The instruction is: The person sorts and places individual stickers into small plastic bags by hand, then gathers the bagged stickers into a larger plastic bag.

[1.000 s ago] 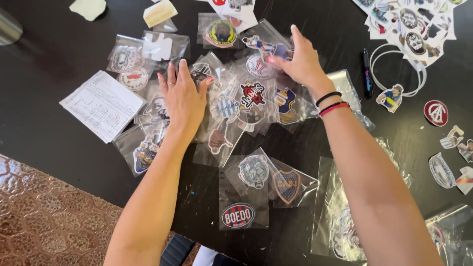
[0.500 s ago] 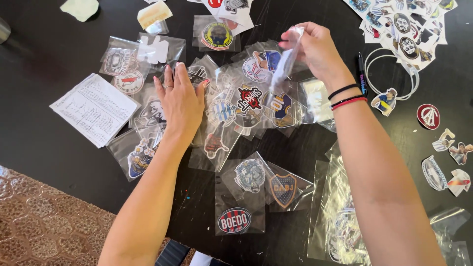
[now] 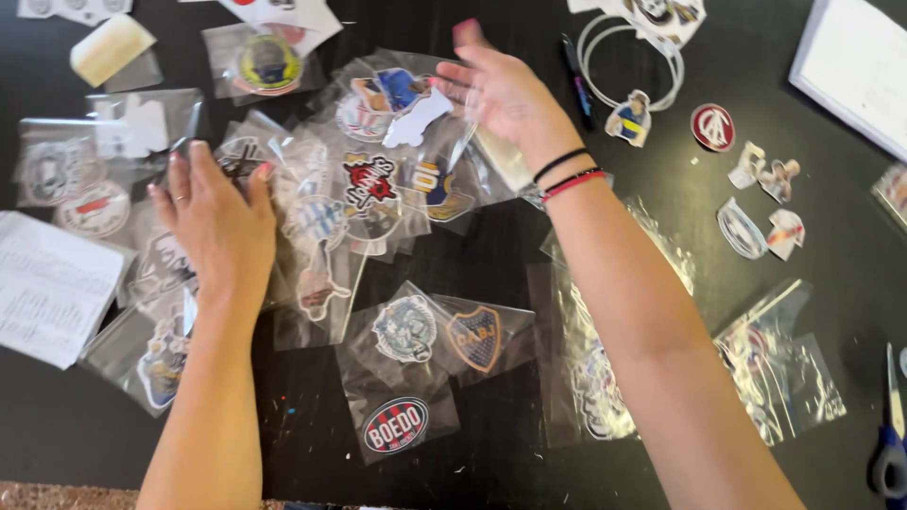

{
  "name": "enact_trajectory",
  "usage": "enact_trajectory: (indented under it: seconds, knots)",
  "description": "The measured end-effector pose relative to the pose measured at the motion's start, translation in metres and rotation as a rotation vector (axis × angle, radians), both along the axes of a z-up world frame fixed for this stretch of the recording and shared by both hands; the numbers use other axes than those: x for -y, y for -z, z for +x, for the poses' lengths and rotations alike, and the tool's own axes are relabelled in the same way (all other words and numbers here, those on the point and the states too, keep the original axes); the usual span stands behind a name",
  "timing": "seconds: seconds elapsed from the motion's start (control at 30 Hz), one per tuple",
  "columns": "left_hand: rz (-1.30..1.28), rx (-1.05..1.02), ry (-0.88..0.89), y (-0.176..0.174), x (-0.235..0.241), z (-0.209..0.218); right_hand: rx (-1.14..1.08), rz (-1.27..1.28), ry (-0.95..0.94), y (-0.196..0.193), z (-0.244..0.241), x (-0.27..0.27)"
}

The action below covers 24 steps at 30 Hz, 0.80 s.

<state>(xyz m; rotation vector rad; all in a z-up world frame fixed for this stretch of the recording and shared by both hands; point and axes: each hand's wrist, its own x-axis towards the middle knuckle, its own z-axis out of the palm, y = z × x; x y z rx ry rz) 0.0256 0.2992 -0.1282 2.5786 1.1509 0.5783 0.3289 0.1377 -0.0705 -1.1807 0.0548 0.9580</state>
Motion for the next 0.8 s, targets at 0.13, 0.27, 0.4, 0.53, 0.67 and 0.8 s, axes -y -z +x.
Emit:
enact_trajectory:
  seconds: [0.13, 0.27, 0.4, 0.53, 0.67, 0.8]
  knots:
    - [0.034, 0.013, -0.009, 0.01, -0.004, -0.002, 0.648, -0.356, -0.4, -0.02, -0.021, 0.005]
    - [0.041, 0.027, -0.011, 0.01, -0.005, -0.003, 1.032, -0.584, -0.69, -0.023, -0.026, 0.002]
    - [-0.066, -0.003, 0.003, -0.002, -0.002, -0.004, 1.268, -0.653, -0.71, -0.016, -0.04, -0.002]
    - [0.175, 0.131, 0.125, 0.006, -0.005, -0.011, 1.412, -0.641, -1.003, 0.018, -0.056, 0.013]
    - [0.158, 0.286, 0.17, -0.001, -0.003, -0.013, 1.448, -0.559, -0.777, 0.018, -0.07, 0.025]
    - [0.226, 0.31, 0.219, 0.003, -0.003, -0.012, 1.505, -0.621, -0.828, 0.026, -0.082, 0.038]
